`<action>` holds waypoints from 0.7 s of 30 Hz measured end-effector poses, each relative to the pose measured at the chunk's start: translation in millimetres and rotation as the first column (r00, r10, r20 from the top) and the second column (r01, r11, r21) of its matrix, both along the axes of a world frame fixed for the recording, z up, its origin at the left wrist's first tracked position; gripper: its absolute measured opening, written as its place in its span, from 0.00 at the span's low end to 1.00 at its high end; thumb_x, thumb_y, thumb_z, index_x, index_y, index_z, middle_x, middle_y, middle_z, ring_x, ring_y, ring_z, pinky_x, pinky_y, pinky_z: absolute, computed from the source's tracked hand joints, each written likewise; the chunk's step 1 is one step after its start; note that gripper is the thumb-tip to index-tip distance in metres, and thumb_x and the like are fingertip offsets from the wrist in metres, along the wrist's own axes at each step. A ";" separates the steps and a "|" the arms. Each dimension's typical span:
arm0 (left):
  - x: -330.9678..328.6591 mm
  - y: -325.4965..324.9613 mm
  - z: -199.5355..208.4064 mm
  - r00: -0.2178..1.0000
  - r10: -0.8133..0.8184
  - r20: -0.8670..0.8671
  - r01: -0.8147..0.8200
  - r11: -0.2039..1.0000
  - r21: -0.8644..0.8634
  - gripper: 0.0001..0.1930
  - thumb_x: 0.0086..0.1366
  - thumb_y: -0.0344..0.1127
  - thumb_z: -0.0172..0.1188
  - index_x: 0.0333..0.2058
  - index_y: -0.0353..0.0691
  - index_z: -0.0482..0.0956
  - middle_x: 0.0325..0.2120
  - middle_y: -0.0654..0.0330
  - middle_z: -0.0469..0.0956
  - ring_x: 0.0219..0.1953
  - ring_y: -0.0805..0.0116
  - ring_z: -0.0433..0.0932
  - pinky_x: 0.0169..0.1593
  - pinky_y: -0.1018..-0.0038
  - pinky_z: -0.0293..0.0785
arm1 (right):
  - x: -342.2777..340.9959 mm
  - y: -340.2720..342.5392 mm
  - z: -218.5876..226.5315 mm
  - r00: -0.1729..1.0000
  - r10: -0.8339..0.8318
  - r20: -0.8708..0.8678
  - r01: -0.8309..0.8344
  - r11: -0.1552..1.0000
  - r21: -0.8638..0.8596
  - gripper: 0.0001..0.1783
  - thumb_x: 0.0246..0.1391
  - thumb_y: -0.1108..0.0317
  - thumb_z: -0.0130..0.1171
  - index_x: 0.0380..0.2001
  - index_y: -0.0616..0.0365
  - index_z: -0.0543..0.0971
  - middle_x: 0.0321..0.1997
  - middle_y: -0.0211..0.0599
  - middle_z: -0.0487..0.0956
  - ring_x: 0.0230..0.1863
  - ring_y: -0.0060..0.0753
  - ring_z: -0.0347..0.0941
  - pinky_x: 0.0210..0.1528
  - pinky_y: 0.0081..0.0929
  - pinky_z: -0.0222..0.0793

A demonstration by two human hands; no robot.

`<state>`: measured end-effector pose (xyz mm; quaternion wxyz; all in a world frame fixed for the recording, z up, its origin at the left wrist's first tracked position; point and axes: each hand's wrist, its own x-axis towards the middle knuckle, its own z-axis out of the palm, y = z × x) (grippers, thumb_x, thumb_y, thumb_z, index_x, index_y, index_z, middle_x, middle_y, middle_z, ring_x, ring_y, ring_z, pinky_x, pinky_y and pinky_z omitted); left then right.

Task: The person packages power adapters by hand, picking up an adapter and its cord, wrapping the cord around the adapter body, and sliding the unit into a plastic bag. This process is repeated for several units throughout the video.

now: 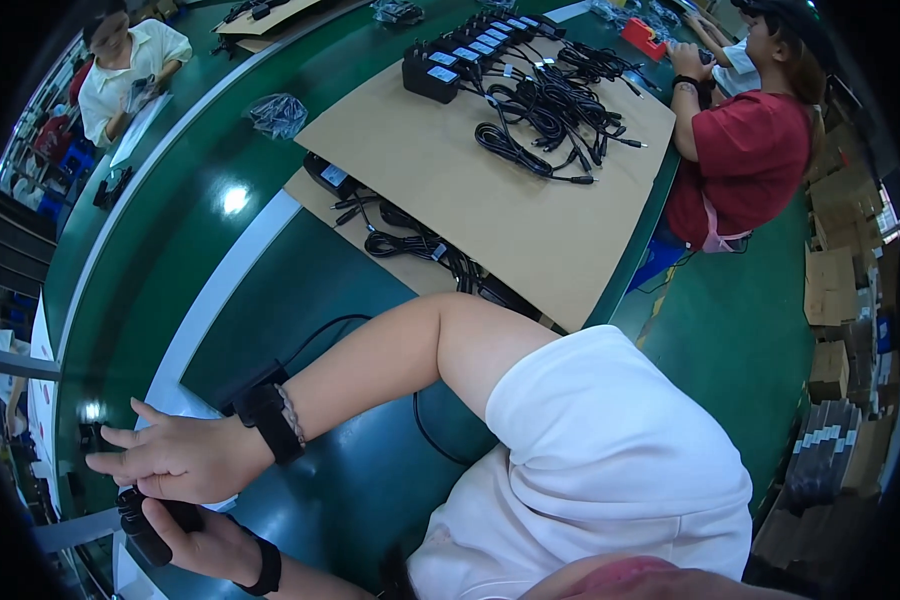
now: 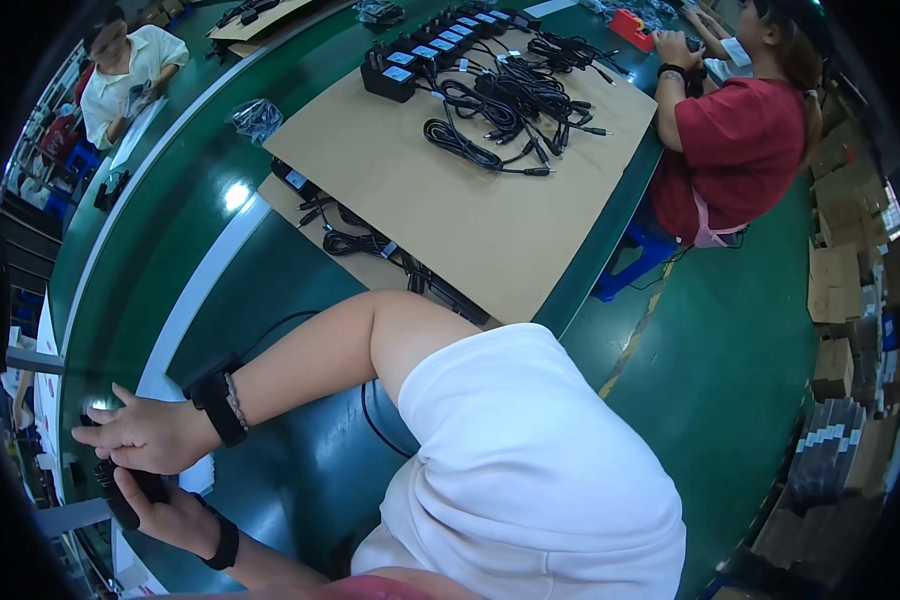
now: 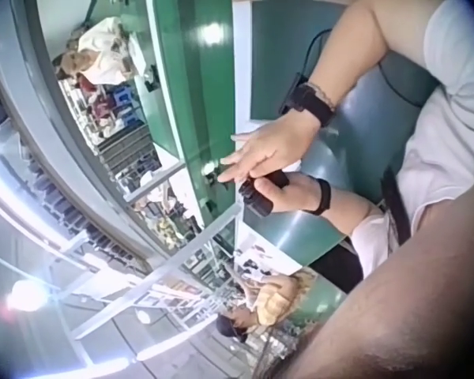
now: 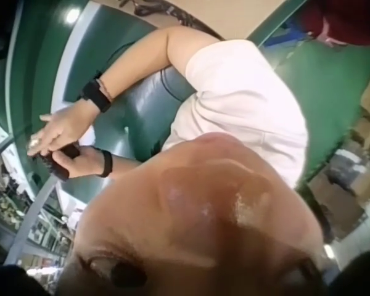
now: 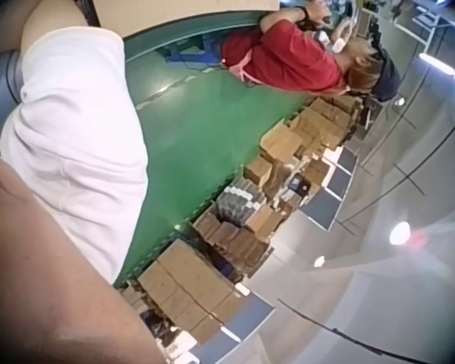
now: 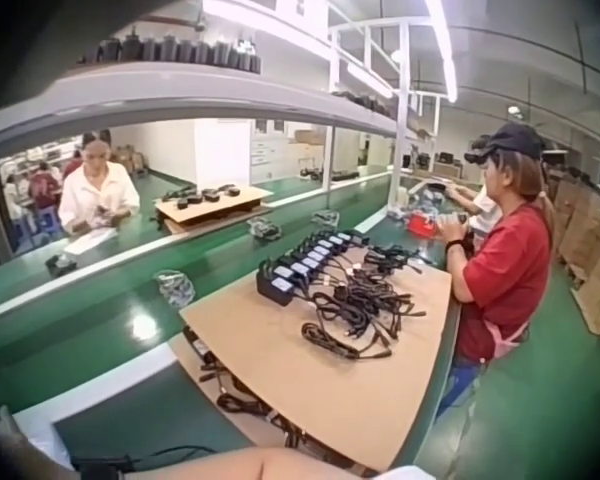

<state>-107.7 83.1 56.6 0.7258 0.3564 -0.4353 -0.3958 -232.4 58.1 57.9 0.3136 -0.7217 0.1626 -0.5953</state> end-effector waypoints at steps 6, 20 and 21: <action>23.0 -11.5 -5.4 0.996 -0.084 -0.014 0.085 0.992 0.093 0.15 0.61 0.36 0.52 0.41 0.29 0.72 0.39 0.53 0.74 0.41 0.66 0.73 0.45 0.75 0.69 | 11.7 -2.9 -2.5 0.835 -0.531 -0.146 0.496 0.840 -0.220 0.37 0.55 0.65 0.45 0.61 0.64 0.41 0.51 0.52 0.68 0.63 0.51 0.49 0.62 0.50 0.41; 38.1 -22.8 -15.6 0.960 0.001 0.280 0.038 0.990 -0.137 0.12 0.58 0.26 0.52 0.42 0.29 0.71 0.38 0.54 0.73 0.39 0.64 0.72 0.44 0.72 0.70 | 0.3 -18.5 -8.8 0.860 0.492 0.134 -0.503 0.773 0.386 0.32 0.52 0.61 0.54 0.57 0.61 0.57 0.48 0.47 0.68 0.45 0.30 0.67 0.48 0.22 0.63; 27.7 -15.7 -5.5 0.962 -0.041 0.270 0.081 0.987 -0.141 0.12 0.57 0.25 0.52 0.40 0.30 0.72 0.37 0.56 0.73 0.39 0.65 0.73 0.43 0.72 0.71 | 9.8 -12.0 -10.3 0.936 0.344 0.076 -0.351 0.895 0.275 0.31 0.53 0.61 0.52 0.57 0.60 0.57 0.53 0.48 0.65 0.50 0.35 0.65 0.51 0.24 0.61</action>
